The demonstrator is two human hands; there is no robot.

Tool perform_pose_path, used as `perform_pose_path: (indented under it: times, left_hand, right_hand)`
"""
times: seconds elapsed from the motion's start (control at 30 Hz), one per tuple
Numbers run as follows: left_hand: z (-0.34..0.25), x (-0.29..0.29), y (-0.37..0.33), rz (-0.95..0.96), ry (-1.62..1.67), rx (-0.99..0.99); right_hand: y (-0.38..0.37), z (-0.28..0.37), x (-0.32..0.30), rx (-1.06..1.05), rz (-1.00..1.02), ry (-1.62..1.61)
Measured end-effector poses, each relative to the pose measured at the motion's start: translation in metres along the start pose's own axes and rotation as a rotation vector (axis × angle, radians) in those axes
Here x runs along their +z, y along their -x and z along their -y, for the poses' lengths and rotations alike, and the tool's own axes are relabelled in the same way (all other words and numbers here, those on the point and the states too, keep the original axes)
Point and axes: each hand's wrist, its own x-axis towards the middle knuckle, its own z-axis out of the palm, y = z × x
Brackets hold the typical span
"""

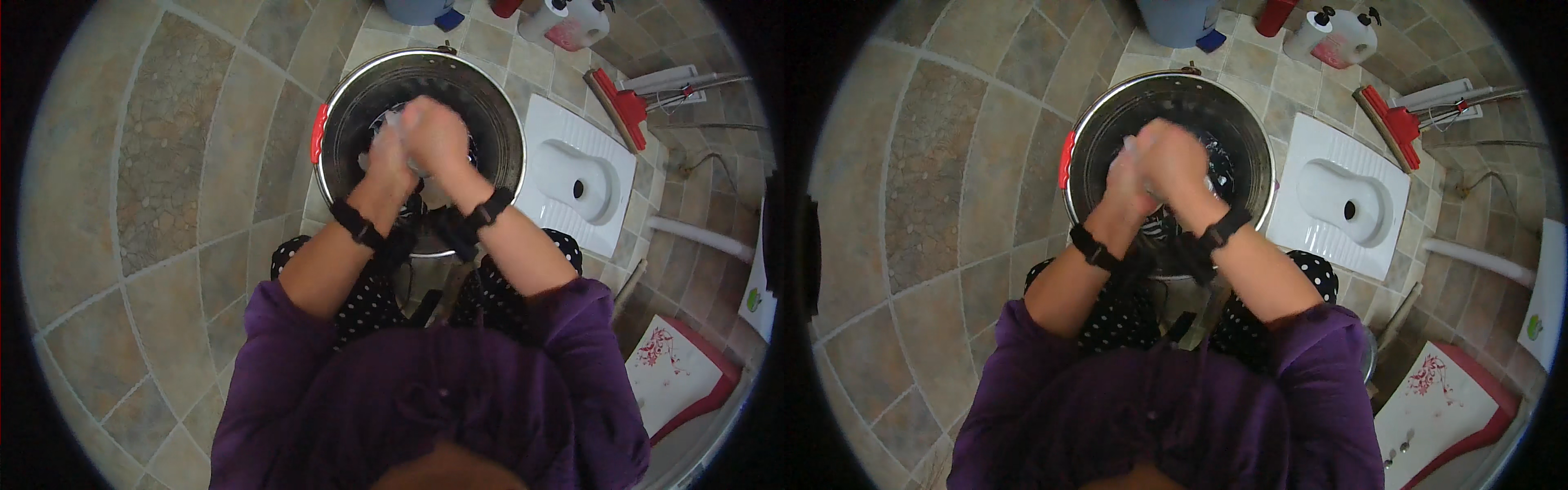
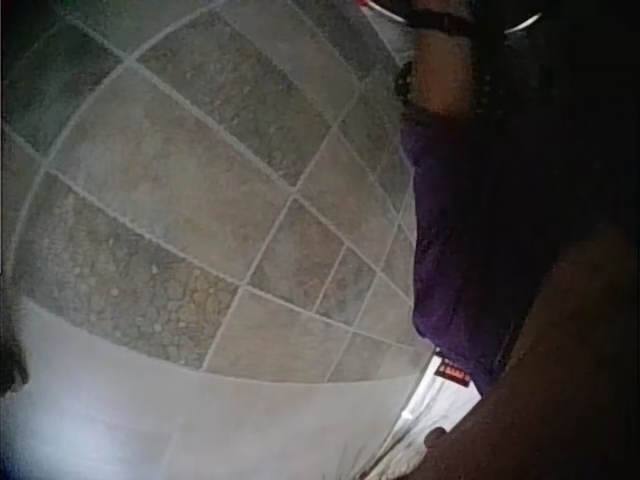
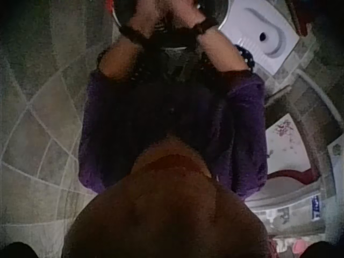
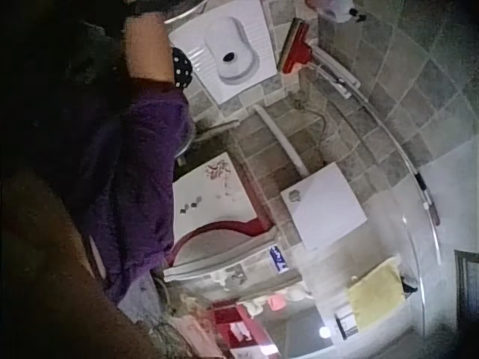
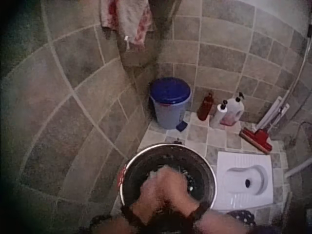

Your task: Hand-washing clothes in a bucket using a bar of soap.

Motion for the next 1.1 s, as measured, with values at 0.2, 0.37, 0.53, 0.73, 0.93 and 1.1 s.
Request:
perform_pose_path:
  times: [0.2, 0.37, 0.53, 0.73, 0.93, 1.1]
  left_hand:
    - [-0.026, -0.015, 0.005, -0.098, 0.364, -0.217]
    - [-0.022, 0.032, 0.021, -0.204, 0.195, -0.103]
    - [-0.046, 0.018, 0.029, -0.339, 0.113, -0.125]
    - [-0.046, 0.028, 0.03, -0.17, 0.245, -0.004]
    - [-0.059, 0.015, 0.028, -0.057, 0.214, -0.041]
    - [-0.059, 0.015, 0.028, 0.207, 0.142, -0.075]
  right_hand:
    - [0.028, 0.04, -0.007, -0.177, 0.008, -0.196]
    - [-0.009, -0.013, 0.0, 0.087, -0.055, -0.126]
    - [0.015, 0.011, 0.012, -0.058, -0.031, -0.162]
    - [-0.015, -0.014, -0.001, 0.133, -0.093, -0.193]
    - [-0.024, -0.027, -0.021, -0.306, 0.017, -0.46]
    - [-0.013, -0.011, -0.035, -0.363, 0.199, -0.35]
